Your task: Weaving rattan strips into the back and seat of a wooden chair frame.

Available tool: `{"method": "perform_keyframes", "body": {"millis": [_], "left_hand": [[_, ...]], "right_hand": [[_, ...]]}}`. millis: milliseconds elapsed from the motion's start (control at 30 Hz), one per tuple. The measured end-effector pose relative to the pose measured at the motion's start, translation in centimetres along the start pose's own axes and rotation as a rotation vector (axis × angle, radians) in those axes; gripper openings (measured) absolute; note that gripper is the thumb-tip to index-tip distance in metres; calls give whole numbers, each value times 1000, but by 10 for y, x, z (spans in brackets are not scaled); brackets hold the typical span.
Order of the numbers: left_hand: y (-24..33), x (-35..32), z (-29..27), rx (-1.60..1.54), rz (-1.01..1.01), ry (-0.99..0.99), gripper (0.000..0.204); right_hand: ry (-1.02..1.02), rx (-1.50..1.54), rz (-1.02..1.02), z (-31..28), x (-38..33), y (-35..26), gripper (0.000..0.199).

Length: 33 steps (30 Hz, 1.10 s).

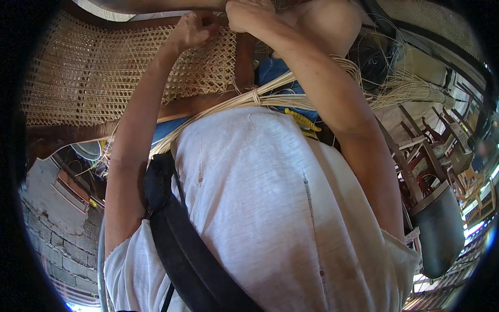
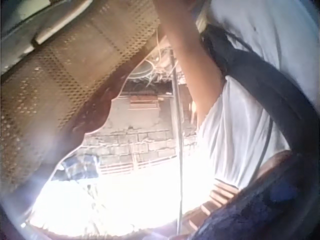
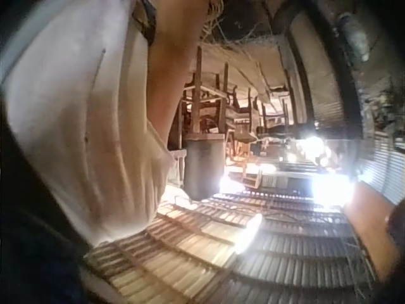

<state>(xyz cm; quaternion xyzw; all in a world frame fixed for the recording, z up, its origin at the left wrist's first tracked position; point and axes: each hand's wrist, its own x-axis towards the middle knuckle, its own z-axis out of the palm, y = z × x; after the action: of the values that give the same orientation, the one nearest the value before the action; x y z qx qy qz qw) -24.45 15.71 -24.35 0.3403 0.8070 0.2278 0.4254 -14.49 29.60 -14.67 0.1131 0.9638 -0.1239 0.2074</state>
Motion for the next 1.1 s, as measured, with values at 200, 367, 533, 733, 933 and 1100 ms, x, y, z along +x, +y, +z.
{"method": "perform_keyframes", "body": {"millis": [200,367,533,733,933,1100], "left_hand": [[-13,8,1,15,98,-41,24],[-25,15,23,23,181,6,28],[-8,-5,26,225,36,130,34],[4,-12,24,149,124,172,30],[-26,-2,35,-493,123,401,27],[71,-48,-11,-1264,175,68,36]], "right_hand": [[-161,-47,-41,39,35,6,17],[339,-170,-297,95,42,27,19],[-207,119,107,44,34,9,19],[-526,242,268,54,52,33,21],[-130,-136,188,3,18,82,37],[147,685,7,-78,-34,45,20]]}}
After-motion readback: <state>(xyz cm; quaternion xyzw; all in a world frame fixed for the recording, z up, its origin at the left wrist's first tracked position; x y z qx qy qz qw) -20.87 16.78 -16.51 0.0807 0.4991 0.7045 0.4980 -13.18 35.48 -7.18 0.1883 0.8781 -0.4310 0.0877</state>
